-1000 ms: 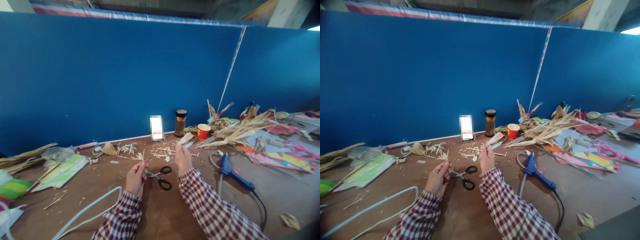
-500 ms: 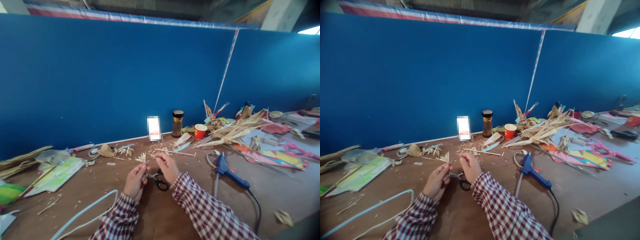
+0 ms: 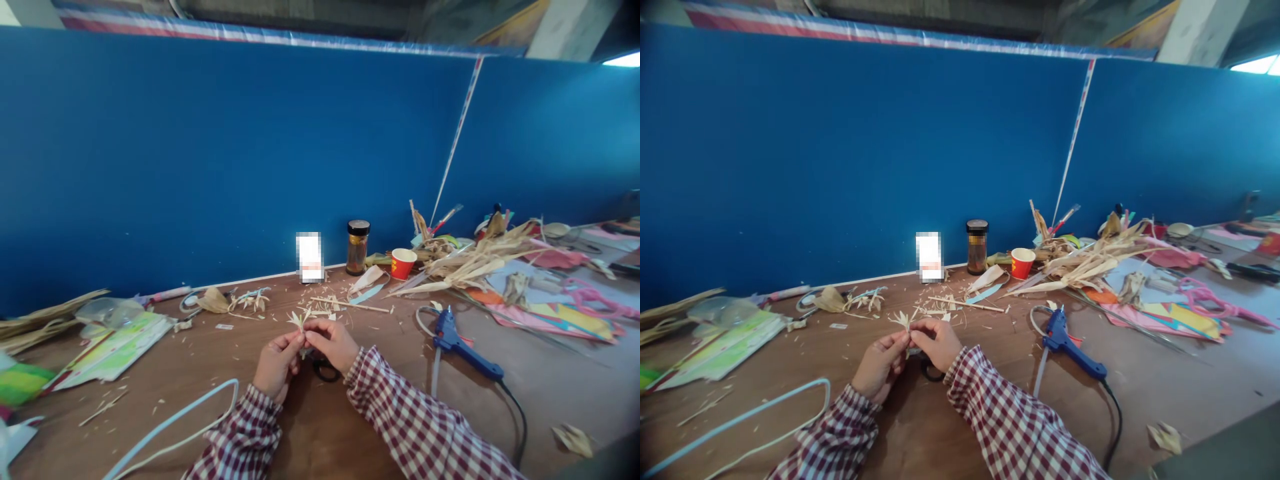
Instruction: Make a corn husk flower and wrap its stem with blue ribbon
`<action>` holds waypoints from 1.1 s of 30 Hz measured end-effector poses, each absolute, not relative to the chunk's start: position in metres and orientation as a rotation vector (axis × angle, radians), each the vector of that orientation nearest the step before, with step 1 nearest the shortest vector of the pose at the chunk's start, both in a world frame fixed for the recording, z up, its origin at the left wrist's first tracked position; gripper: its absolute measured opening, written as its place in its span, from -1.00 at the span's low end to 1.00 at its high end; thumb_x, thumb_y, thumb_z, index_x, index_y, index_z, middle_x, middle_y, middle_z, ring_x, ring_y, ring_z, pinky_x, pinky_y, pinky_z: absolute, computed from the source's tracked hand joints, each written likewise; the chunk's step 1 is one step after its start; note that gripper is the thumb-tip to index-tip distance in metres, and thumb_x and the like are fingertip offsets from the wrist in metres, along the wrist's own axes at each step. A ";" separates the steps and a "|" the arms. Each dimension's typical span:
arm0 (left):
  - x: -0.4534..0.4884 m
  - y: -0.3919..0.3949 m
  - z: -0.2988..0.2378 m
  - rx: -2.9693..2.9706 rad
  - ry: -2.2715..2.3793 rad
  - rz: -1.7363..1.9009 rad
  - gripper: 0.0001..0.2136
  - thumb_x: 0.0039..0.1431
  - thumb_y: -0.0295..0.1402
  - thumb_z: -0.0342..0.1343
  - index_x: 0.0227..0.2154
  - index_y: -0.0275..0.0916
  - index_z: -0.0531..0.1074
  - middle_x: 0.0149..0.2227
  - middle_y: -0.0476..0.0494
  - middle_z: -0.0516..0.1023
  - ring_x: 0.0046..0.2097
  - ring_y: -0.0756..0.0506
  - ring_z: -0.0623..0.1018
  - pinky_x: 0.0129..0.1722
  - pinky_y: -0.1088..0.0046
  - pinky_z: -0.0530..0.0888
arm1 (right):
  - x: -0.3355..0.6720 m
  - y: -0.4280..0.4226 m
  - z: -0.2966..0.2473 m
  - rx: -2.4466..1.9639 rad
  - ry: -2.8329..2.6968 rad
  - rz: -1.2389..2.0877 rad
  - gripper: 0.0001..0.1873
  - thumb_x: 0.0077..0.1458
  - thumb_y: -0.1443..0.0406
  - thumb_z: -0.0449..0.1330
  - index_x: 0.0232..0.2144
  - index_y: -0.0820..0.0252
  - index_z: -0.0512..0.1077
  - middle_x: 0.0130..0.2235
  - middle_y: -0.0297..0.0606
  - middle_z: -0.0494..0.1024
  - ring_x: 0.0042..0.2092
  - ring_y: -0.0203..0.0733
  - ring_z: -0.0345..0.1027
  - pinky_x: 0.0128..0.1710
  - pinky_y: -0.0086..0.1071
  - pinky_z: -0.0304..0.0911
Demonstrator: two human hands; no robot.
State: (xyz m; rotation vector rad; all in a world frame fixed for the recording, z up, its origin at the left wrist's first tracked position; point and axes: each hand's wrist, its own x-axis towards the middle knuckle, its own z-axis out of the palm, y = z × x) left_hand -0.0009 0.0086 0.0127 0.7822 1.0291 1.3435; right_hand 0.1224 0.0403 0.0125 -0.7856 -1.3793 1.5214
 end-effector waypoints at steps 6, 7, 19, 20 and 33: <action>-0.002 0.007 0.011 0.791 1.043 1.339 -0.75 -0.22 -0.24 0.27 -0.56 -0.35 0.46 -0.79 0.14 0.20 -0.73 0.19 0.10 -0.76 0.69 0.06 | 0.123 0.042 0.011 -0.727 -1.315 1.630 -0.83 -0.12 0.23 0.22 -0.46 0.22 0.39 -0.53 -0.41 0.40 -0.47 -0.36 0.28 -0.46 -0.49 0.20; -0.002 0.007 0.011 0.798 1.045 1.332 -0.75 -0.21 -0.23 0.26 -0.56 -0.35 0.46 -0.78 0.13 0.21 -0.73 0.18 0.11 -0.76 0.68 0.06 | 0.123 0.043 0.010 -0.720 -1.294 1.652 -0.82 -0.13 0.23 0.23 -0.47 0.22 0.37 -0.54 -0.43 0.39 -0.49 -0.37 0.27 -0.47 -0.49 0.19; -0.004 0.011 -0.001 0.880 1.091 1.383 -0.73 -0.21 -0.27 0.27 -0.43 -0.34 0.47 -0.66 0.07 0.40 -0.73 0.19 0.16 -0.76 0.68 0.15 | 0.122 0.044 0.010 -0.659 -1.159 1.727 -0.79 -0.18 0.27 0.29 -0.51 0.23 0.33 -0.52 -0.46 0.39 -0.47 -0.41 0.26 -0.38 -0.49 0.17; -0.004 0.011 -0.002 0.894 1.105 1.400 -0.73 -0.21 -0.27 0.27 -0.44 -0.33 0.47 -0.67 0.08 0.38 -0.72 0.19 0.17 -0.76 0.68 0.15 | 0.122 0.043 0.011 -0.642 -1.167 1.731 -0.79 -0.19 0.27 0.30 -0.51 0.23 0.33 -0.51 -0.45 0.41 -0.46 -0.40 0.27 -0.37 -0.48 0.17; -0.002 0.011 -0.006 1.020 1.162 1.360 -0.71 -0.13 -0.21 0.20 -0.40 -0.35 0.48 -0.59 0.00 0.46 -0.72 0.18 0.18 -0.76 0.65 0.15 | 0.119 0.044 0.006 -0.730 -1.067 1.719 -0.72 -0.27 0.19 0.32 -0.55 0.26 0.37 -0.54 -0.40 0.43 -0.49 -0.36 0.29 -0.39 -0.42 0.21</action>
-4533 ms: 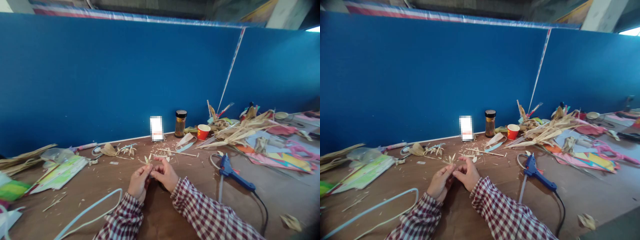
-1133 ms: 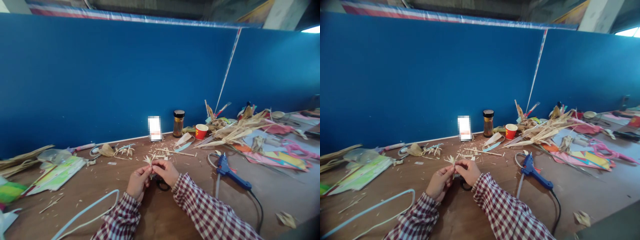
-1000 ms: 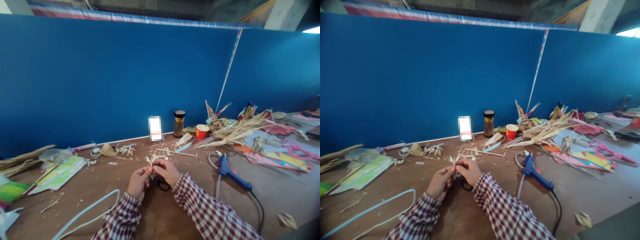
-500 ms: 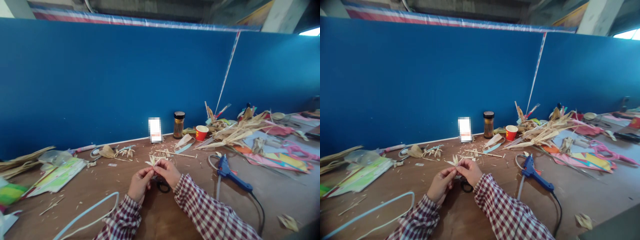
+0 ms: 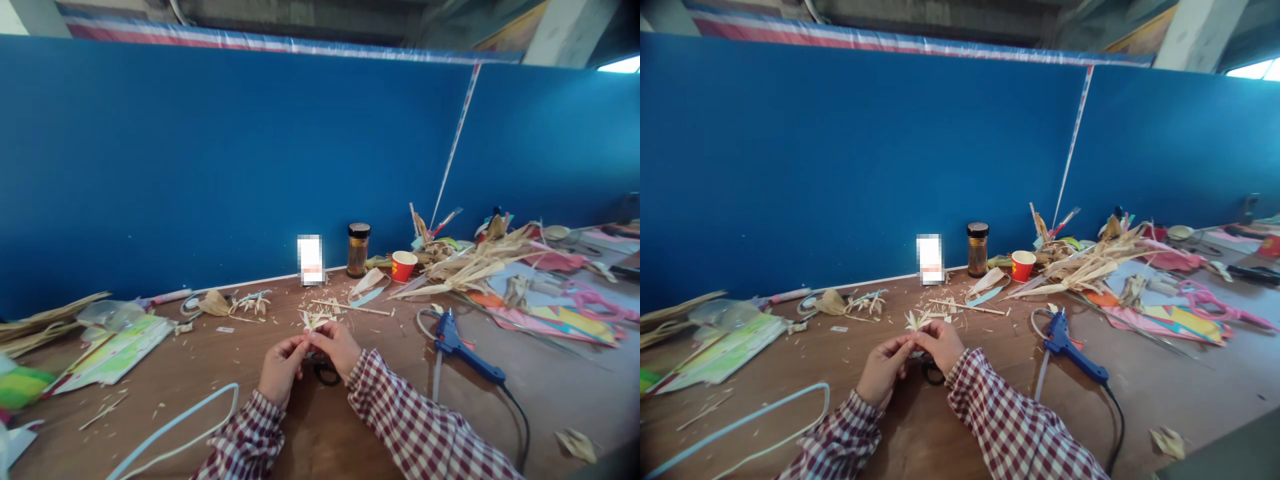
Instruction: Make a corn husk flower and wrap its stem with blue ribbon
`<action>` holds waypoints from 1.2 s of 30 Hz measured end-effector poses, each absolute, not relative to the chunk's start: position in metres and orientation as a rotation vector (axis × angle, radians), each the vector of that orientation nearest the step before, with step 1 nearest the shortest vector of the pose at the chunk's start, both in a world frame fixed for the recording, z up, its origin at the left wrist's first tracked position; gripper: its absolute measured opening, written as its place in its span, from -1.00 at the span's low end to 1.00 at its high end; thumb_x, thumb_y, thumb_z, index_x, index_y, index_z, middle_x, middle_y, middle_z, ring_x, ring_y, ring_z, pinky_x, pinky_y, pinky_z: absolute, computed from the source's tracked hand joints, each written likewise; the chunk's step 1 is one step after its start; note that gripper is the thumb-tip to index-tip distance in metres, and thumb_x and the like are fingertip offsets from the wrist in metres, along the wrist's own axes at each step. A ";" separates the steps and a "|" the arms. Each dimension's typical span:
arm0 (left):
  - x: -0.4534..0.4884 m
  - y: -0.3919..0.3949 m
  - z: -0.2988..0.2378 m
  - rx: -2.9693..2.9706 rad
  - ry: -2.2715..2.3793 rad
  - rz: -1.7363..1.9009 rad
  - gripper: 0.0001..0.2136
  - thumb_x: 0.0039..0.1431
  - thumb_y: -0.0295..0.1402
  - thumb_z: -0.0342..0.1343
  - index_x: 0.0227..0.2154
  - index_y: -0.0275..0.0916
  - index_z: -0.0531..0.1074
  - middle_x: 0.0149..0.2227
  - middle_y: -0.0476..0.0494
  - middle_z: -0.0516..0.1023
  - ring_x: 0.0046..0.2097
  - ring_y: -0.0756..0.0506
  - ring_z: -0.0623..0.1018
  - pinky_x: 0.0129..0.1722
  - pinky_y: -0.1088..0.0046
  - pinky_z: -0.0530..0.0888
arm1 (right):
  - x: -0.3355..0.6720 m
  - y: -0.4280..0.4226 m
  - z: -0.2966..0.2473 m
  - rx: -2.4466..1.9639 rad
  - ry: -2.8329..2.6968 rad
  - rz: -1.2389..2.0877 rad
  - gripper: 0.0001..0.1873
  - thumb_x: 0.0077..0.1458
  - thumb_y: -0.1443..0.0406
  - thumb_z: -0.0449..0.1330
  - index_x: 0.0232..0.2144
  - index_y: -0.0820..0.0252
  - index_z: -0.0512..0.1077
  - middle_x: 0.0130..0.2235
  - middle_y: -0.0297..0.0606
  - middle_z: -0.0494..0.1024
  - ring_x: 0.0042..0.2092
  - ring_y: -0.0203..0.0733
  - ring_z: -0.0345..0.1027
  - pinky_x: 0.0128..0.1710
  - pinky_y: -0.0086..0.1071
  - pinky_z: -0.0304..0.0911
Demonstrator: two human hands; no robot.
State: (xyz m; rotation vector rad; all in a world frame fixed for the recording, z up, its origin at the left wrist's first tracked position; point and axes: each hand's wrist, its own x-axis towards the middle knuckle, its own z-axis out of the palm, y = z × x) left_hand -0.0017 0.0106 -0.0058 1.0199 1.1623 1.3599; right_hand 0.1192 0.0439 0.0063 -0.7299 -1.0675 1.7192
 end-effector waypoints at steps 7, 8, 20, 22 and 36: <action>-0.002 0.010 -0.006 1.131 1.235 1.333 -0.70 -0.08 -0.20 0.16 -0.37 -0.36 0.47 -0.52 -0.07 0.51 -0.71 0.17 0.21 -0.74 0.64 0.17 | 0.122 0.044 0.010 -0.757 -1.015 1.778 -0.72 -0.24 0.18 0.31 -0.49 0.26 0.39 -0.58 -0.41 0.41 -0.56 -0.39 0.26 -0.51 -0.47 0.17; -0.002 0.010 -0.006 1.139 1.258 1.341 -0.70 -0.07 -0.19 0.15 -0.37 -0.36 0.47 -0.52 -0.08 0.51 -0.71 0.17 0.22 -0.74 0.64 0.17 | 0.122 0.045 0.009 -0.761 -1.039 1.780 -0.72 -0.23 0.18 0.30 -0.49 0.26 0.39 -0.58 -0.40 0.41 -0.55 -0.38 0.26 -0.51 -0.48 0.16; -0.002 0.008 -0.007 1.261 1.342 1.358 -0.72 -0.08 -0.18 0.14 -0.43 -0.34 0.48 -0.57 -0.05 0.49 -0.69 0.13 0.25 -0.72 0.62 0.21 | 0.121 0.044 0.002 -0.804 -1.107 1.718 -0.74 -0.19 0.17 0.28 -0.55 0.26 0.36 -0.57 -0.41 0.38 -0.56 -0.42 0.17 -0.55 -0.51 0.07; -0.002 0.008 -0.007 1.268 1.351 1.343 -0.71 -0.08 -0.18 0.14 -0.41 -0.34 0.48 -0.60 -0.03 0.47 -0.70 0.12 0.25 -0.72 0.62 0.21 | 0.121 0.045 0.002 -0.820 -1.104 1.718 -0.73 -0.19 0.16 0.27 -0.55 0.26 0.35 -0.60 -0.43 0.36 -0.58 -0.43 0.15 -0.57 -0.52 0.06; 0.001 0.006 -0.004 1.249 1.397 1.314 -0.66 -0.08 -0.12 0.12 -0.41 -0.35 0.48 -0.57 -0.07 0.50 -0.71 0.11 0.26 -0.74 0.61 0.22 | 0.122 0.046 0.004 -0.898 -1.094 1.679 -0.72 -0.19 0.14 0.27 -0.46 0.23 0.41 -0.59 -0.41 0.40 -0.58 -0.38 0.22 -0.57 -0.48 0.13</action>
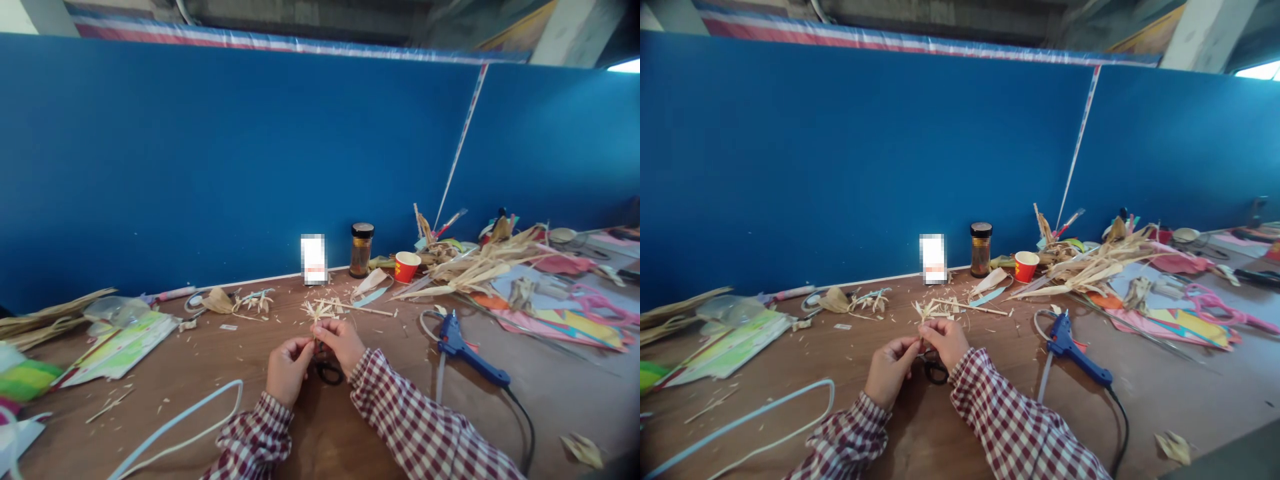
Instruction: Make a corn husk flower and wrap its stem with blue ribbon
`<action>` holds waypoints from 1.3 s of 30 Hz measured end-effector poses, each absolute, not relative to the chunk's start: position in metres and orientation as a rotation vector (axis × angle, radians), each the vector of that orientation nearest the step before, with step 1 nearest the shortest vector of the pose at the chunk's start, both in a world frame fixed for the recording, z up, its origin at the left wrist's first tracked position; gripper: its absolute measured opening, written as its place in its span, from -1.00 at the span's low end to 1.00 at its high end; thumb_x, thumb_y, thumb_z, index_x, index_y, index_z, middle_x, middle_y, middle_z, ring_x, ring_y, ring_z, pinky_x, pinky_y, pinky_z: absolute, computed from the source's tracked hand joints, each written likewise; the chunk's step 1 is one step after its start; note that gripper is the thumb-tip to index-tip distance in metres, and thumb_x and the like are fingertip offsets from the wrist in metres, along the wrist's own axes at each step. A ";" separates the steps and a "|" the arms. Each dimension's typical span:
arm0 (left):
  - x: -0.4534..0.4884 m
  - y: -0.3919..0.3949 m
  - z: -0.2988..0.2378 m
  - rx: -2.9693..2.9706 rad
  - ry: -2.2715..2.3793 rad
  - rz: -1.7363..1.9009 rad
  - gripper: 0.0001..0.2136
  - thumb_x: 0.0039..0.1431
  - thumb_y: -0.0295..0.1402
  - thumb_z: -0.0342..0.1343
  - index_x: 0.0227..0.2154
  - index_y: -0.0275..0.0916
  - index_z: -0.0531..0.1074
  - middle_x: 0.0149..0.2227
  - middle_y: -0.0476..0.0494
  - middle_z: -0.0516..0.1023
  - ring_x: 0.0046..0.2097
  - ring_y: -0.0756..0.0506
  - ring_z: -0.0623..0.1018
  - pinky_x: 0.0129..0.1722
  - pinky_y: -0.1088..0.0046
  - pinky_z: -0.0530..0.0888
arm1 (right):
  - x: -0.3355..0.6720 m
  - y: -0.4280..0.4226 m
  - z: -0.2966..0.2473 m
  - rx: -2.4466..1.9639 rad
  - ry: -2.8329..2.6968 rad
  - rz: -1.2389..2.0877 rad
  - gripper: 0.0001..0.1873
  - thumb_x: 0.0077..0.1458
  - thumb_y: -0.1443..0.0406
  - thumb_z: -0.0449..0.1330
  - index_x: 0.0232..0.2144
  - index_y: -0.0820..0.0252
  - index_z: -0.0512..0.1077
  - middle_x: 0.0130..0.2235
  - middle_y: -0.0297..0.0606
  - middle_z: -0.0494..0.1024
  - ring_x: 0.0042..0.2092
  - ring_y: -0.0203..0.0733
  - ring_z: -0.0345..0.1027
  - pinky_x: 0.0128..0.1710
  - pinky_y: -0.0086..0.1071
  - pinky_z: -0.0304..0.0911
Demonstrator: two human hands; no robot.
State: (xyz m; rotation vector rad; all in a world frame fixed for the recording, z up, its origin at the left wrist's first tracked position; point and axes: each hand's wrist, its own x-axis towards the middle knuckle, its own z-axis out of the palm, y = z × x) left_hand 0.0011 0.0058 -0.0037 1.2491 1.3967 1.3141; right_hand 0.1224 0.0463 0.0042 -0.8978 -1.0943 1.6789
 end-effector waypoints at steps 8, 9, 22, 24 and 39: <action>0.003 0.003 0.000 1.364 1.503 1.334 -0.75 -0.07 -0.19 0.11 -0.49 -0.31 0.49 -0.60 -0.06 0.51 -0.63 0.03 0.39 -0.67 0.58 0.28 | 0.123 0.049 0.001 -0.936 -1.158 1.560 -0.71 -0.21 0.14 0.28 -0.45 0.25 0.47 -0.57 -0.39 0.40 -0.56 -0.41 0.19 -0.55 -0.49 0.11; 0.003 0.003 -0.001 1.385 1.513 1.329 -0.75 -0.07 -0.19 0.10 -0.49 -0.30 0.49 -0.59 -0.07 0.51 -0.61 0.01 0.41 -0.65 0.57 0.29 | 0.123 0.049 0.001 -0.951 -1.147 1.556 -0.70 -0.21 0.13 0.28 -0.46 0.25 0.47 -0.58 -0.40 0.40 -0.57 -0.42 0.18 -0.55 -0.49 0.11; 0.003 0.002 0.001 1.370 1.474 1.336 -0.73 -0.06 -0.16 0.10 -0.46 -0.30 0.48 -0.60 -0.06 0.50 -0.65 0.03 0.36 -0.68 0.57 0.28 | 0.124 0.045 0.012 -0.863 -1.262 1.545 -0.71 -0.22 0.17 0.28 -0.44 0.25 0.45 -0.53 -0.37 0.43 -0.53 -0.38 0.23 -0.53 -0.47 0.15; -0.002 0.005 0.000 1.315 1.505 1.375 -0.68 -0.07 -0.13 0.09 -0.41 -0.32 0.48 -0.58 -0.07 0.51 -0.66 0.03 0.35 -0.69 0.55 0.28 | 0.124 0.044 0.015 -0.884 -1.279 1.493 -0.66 -0.23 0.20 0.28 -0.34 0.24 0.44 -0.45 -0.32 0.47 -0.47 -0.34 0.29 -0.52 -0.47 0.16; -0.023 0.004 0.010 1.717 2.098 0.991 -0.79 0.05 -0.26 -0.05 -0.41 -0.15 0.48 -0.40 -0.09 0.55 -0.36 -0.09 0.51 -0.38 0.47 0.34 | 0.157 0.065 0.075 -1.099 -1.344 1.116 -0.68 0.00 0.06 0.05 -0.55 0.20 0.30 -0.62 -0.38 0.35 -0.64 -0.38 0.18 -0.71 -0.51 0.03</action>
